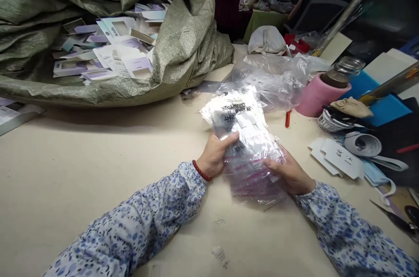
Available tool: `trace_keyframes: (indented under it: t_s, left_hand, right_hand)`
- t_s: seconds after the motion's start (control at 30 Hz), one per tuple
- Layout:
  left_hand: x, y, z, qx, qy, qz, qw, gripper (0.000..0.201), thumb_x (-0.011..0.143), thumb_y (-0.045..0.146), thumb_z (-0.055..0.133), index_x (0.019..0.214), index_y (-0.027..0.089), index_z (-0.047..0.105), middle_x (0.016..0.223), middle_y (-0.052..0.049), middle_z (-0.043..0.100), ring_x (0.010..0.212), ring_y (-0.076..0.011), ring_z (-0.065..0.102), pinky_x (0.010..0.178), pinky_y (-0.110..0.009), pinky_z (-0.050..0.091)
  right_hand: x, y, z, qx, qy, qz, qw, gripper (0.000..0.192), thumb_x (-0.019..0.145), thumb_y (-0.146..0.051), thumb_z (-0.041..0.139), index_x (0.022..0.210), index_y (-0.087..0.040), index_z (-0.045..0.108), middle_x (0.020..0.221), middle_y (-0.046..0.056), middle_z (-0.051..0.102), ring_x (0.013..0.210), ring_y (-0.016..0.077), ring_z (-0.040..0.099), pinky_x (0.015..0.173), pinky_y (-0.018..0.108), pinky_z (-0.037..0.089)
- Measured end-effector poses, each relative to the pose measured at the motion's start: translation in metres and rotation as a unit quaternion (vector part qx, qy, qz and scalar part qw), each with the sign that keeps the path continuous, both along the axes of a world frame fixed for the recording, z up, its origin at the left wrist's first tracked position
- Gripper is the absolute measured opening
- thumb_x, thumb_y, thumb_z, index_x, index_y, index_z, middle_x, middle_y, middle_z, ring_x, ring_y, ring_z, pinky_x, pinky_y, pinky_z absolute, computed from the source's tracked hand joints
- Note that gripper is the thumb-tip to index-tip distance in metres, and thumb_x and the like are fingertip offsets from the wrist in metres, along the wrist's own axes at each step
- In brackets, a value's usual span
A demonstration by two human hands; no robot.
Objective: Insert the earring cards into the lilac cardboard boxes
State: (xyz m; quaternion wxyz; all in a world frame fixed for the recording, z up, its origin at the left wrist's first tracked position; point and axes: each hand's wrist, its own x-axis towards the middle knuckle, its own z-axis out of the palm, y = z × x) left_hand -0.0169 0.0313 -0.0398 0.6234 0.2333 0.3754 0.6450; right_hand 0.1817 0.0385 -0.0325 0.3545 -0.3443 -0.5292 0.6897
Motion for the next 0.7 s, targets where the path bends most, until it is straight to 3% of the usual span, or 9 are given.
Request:
trace_keyframes:
  t_s: [0.13,0.3,0.37,0.47,0.57,0.7]
  left_hand:
    - [0.007,-0.012,0.003,0.002,-0.022,-0.103,0.994,0.053,0.068,0.03,0.089,0.114,0.014,0.069,0.114,-0.012,0.075,0.097,-0.0237,0.072,0.091,-0.039,0.057]
    - [0.003,-0.016,0.003,-0.005,-0.041,-0.194,0.98,0.05,0.073,0.035,0.086,0.115,0.013,0.071,0.117,-0.014,0.075,0.108,-0.0308,0.071,0.103,-0.049,0.051]
    - [-0.001,-0.013,0.005,0.024,-0.043,-0.193,0.98,0.05,0.074,0.035,0.085,0.117,0.014,0.071,0.122,-0.015,0.073,0.116,-0.0323,0.068,0.109,-0.052,0.048]
    - [-0.011,-0.006,0.013,0.083,-0.022,-0.135,0.987,0.054,0.074,0.034,0.085,0.123,0.017,0.067,0.129,-0.013,0.07,0.127,-0.0323,0.061,0.114,-0.052,0.044]
    - [-0.03,-0.004,0.022,0.122,0.018,-0.104,0.987,0.061,0.075,0.034,0.085,0.131,0.021,0.063,0.129,-0.011,0.07,0.13,-0.0311,0.059,0.115,-0.052,0.044]
    - [-0.052,-0.014,0.022,0.138,0.039,-0.139,0.98,0.06,0.077,0.034,0.084,0.132,0.023,0.062,0.129,-0.01,0.07,0.133,-0.0295,0.056,0.118,-0.05,0.041]
  right_hand:
    - [-0.001,-0.002,-0.008,0.066,-0.065,-0.033,0.995,0.053,0.084,-0.04,0.077,0.13,-0.022,0.056,0.132,0.01,0.068,0.118,0.0257,0.067,0.104,0.042,0.054]
    - [0.0,0.002,-0.007,0.12,-0.096,-0.108,0.982,0.043,0.08,-0.043,0.079,0.114,-0.021,0.063,0.11,0.007,0.076,0.098,0.023,0.074,0.089,0.037,0.061]
    - [0.003,0.004,-0.004,0.144,-0.112,-0.134,0.974,0.042,0.079,-0.043,0.08,0.111,-0.022,0.064,0.104,0.006,0.077,0.093,0.023,0.074,0.086,0.037,0.062]
    - [0.011,0.008,0.001,0.18,-0.13,-0.149,0.964,0.044,0.078,-0.042,0.08,0.115,-0.024,0.065,0.105,0.005,0.077,0.092,0.0231,0.074,0.083,0.037,0.062]
    - [0.021,0.011,0.01,0.197,-0.155,-0.113,0.961,0.045,0.08,-0.039,0.079,0.12,-0.025,0.065,0.108,0.005,0.076,0.093,0.0233,0.073,0.083,0.036,0.062]
    - [0.023,0.017,0.03,0.245,-0.194,-0.055,0.948,0.04,0.083,-0.037,0.076,0.12,-0.025,0.067,0.106,0.005,0.076,0.095,0.0236,0.073,0.086,0.036,0.061]
